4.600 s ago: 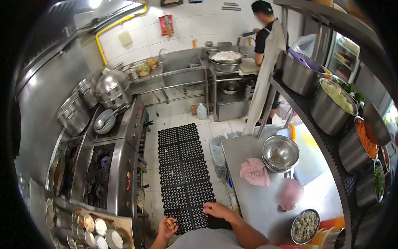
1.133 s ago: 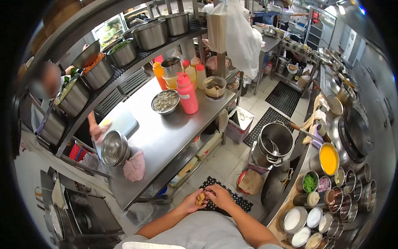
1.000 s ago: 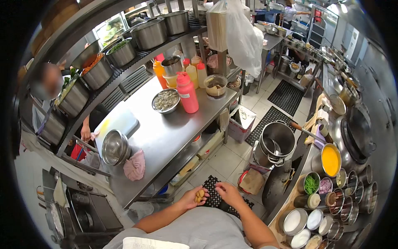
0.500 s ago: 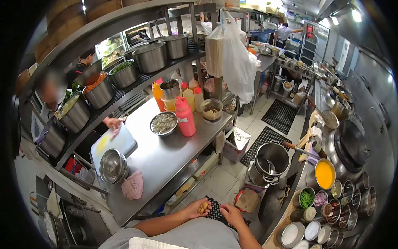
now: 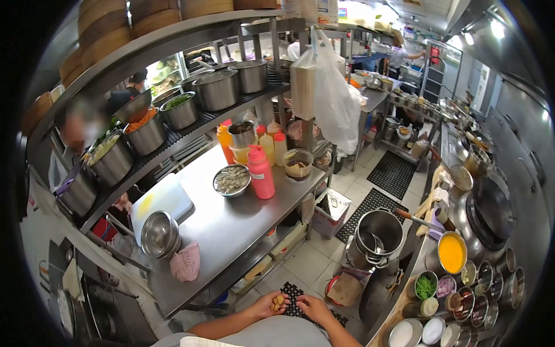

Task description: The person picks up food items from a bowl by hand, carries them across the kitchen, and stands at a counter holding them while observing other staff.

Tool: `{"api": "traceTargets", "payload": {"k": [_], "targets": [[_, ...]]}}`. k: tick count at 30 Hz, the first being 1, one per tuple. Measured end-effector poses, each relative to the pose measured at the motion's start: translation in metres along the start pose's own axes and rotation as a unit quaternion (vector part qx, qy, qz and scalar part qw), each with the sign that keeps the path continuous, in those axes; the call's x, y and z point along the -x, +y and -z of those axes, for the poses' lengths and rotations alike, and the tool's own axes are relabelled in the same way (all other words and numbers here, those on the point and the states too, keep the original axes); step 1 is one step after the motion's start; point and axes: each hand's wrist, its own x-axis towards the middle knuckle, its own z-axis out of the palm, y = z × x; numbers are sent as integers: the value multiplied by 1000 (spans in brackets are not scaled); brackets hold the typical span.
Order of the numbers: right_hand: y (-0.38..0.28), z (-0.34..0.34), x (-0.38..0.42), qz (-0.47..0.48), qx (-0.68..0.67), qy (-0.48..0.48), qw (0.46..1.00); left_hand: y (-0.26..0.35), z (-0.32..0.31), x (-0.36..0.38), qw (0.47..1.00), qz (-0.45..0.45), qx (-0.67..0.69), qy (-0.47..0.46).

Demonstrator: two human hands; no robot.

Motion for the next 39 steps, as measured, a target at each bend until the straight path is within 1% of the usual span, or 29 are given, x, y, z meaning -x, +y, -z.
{"api": "traceTargets", "payload": {"k": [2,5,6,8,10,12,14,17,19,20,22,23,25,26,27,28,29,30,31,32,35,36,38,39], "targets": [[-8,2,5,-4,5,-11,1000,-2,-3,0,1000,-6,8,8],[-17,8,8,-6,12,-34,999,-14,5,-13,999,2,10,-38],[-14,9,9,-12,12,-43,999,-13,1,-13,999,-10,14,-38],[2,6,6,8,6,-38,999,-19,-6,-12,1000,12,5,-26],[5,8,8,-21,0,-48,999,-22,-2,-18,999,8,9,-30],[6,11,9,-24,2,-49,999,-22,-2,-16,999,2,30,-45],[4,13,9,-23,3,-47,999,-18,-8,-15,999,2,28,-28],[2,14,8,-2,10,-31,999,-13,-16,-18,1000,1,1,-13],[0,12,8,17,-7,-6,1000,-14,-16,-24,998,19,-10,-64],[0,12,9,15,-7,-4,1000,-15,-16,-27,998,22,-12,-64],[-18,18,10,9,18,6,1000,-16,-23,-25,999,26,-34,-28],[-21,18,10,-4,11,24,1000,-17,-25,-23,997,43,-49,-33],[-14,18,10,53,39,55,996,-14,-27,-24,996,9,-61,-60],[0,15,7,85,58,59,993,-14,-29,-27,992,46,-94,-75],[10,13,4,114,79,64,988,-12,-27,-31,994,41,-75,-73],[7,13,6,98,71,66,990,-11,-25,-33,996,37,-54,-67],[4,15,6,87,63,64,992,-9,-25,-35,991,68,-83,-78],[8,11,4,69,57,95,991,-7,-24,-36,990,71,-65,-100],[14,8,3,84,72,94,989,-6,-25,-39,989,70,-41,-121],[18,7,0,104,88,88,987,-4,-26,-42,987,84,-58,-127],[17,9,0,90,97,81,988,-1,-26,-45,983,84,-57,-156],[13,9,2,86,106,67,988,-1,-29,-42,985,80,-69,-139],[8,12,6,79,105,76,988,-1,-37,-35,986,80,-87,-121],[6,13,8,75,107,78,988,-1,-42,-33,987,67,-107,-96]]}}
